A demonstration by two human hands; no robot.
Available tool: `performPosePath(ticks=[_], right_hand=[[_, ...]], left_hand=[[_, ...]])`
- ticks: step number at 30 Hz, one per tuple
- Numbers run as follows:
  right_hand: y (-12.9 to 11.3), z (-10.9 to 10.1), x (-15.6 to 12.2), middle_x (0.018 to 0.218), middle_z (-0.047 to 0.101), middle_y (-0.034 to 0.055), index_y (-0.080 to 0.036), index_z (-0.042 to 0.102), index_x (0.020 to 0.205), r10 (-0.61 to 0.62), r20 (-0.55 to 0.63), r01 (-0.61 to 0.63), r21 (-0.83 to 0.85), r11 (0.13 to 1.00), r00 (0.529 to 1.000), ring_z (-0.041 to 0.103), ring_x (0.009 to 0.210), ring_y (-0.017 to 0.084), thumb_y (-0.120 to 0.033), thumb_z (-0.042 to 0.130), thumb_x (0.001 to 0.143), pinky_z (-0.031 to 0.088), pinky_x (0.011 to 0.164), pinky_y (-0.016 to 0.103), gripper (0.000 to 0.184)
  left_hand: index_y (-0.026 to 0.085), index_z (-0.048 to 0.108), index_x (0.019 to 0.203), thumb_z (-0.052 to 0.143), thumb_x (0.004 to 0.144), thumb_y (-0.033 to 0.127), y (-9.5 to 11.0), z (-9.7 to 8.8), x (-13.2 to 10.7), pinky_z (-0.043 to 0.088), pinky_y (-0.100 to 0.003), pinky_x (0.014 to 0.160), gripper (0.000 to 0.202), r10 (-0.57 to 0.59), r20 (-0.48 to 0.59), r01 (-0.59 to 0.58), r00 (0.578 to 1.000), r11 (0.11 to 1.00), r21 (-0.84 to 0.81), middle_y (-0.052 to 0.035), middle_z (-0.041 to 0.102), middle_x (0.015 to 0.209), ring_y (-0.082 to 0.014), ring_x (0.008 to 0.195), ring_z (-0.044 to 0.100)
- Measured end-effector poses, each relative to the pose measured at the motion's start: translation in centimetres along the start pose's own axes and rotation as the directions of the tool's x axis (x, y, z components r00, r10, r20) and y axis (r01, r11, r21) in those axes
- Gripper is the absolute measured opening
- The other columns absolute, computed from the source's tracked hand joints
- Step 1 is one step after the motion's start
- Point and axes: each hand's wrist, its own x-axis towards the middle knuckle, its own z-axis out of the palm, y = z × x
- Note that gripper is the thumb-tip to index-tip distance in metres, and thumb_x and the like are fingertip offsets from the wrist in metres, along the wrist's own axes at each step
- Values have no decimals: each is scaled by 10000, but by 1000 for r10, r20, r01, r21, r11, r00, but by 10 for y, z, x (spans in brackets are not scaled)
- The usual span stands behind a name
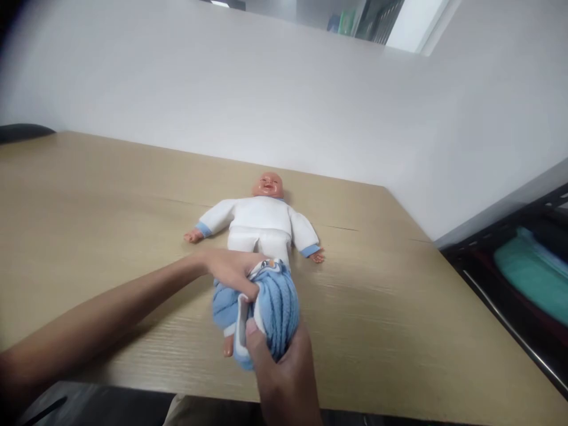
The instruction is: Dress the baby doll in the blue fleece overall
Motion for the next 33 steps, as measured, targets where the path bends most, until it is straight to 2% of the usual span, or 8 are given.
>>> performPosePath(ticks=[4,7,12,15,20,24,29,33], right_hand=[[16,10,-20,1308,746,177,-175,624,1419,-24,-60,19,-80,997,998,676,1259,417,-571,715,877,613,974,473,677],[35,3,-22,1187,779,211,-141,667,1350,-151,-176,84,-340,937,973,715,1123,457,-598,690,861,594,919,515,670],[64,-16,-15,1068,722,198,-210,704,1052,-442,-224,212,-638,740,868,691,991,425,-474,691,865,550,867,521,323],[73,-19,-10,1183,676,183,-214,681,1104,-445,-203,266,-568,779,872,670,1060,389,-423,635,892,539,896,497,301],[74,-12,-8,1326,715,176,-185,634,1324,-128,-194,93,-184,979,972,637,1264,389,-490,618,936,508,1073,499,493],[76,-12,-1,1302,752,132,-196,637,1327,34,-73,-20,183,983,997,696,1227,358,-525,657,936,579,1040,449,512],[77,-19,20,1362,720,126,-220,574,1390,9,-89,8,183,983,996,668,1284,340,-477,689,905,569,1056,430,561],[64,-22,36,1153,761,90,-228,591,1217,-167,-108,179,112,978,980,717,1089,289,-366,696,888,584,954,376,371]], left_hand=[[167,630,1200,756,786,325,14,5,-6,569,-398,942,461,-134,-1,130,991,960,249,-98,743,1178,-303,1074,715],[134,586,1305,798,746,424,21,11,-9,552,-409,844,664,-315,-96,320,944,810,492,-141,733,1113,-343,995,709],[150,433,1481,776,758,471,24,26,-8,486,-355,705,862,-418,-147,415,896,676,609,-142,715,1057,-347,919,689],[164,383,1495,751,781,473,21,32,-8,463,-348,684,861,-411,-153,414,899,681,604,-128,703,1029,-343,892,681],[170,391,1395,764,770,378,14,28,-6,479,-344,754,757,-348,-119,355,930,765,537,-70,650,969,-317,913,673],[191,383,1272,798,720,318,9,26,-7,482,-332,791,703,-219,-121,248,968,904,348,-42,610,1019,-279,950,652],[201,451,1218,781,755,326,6,32,-14,492,-350,879,582,-146,-256,195,956,965,177,-40,596,1112,-268,1053,627],[200,516,1287,759,790,312,6,33,-23,502,-349,878,565,-53,-277,105,959,979,175,-32,617,1135,-252,1034,630]])
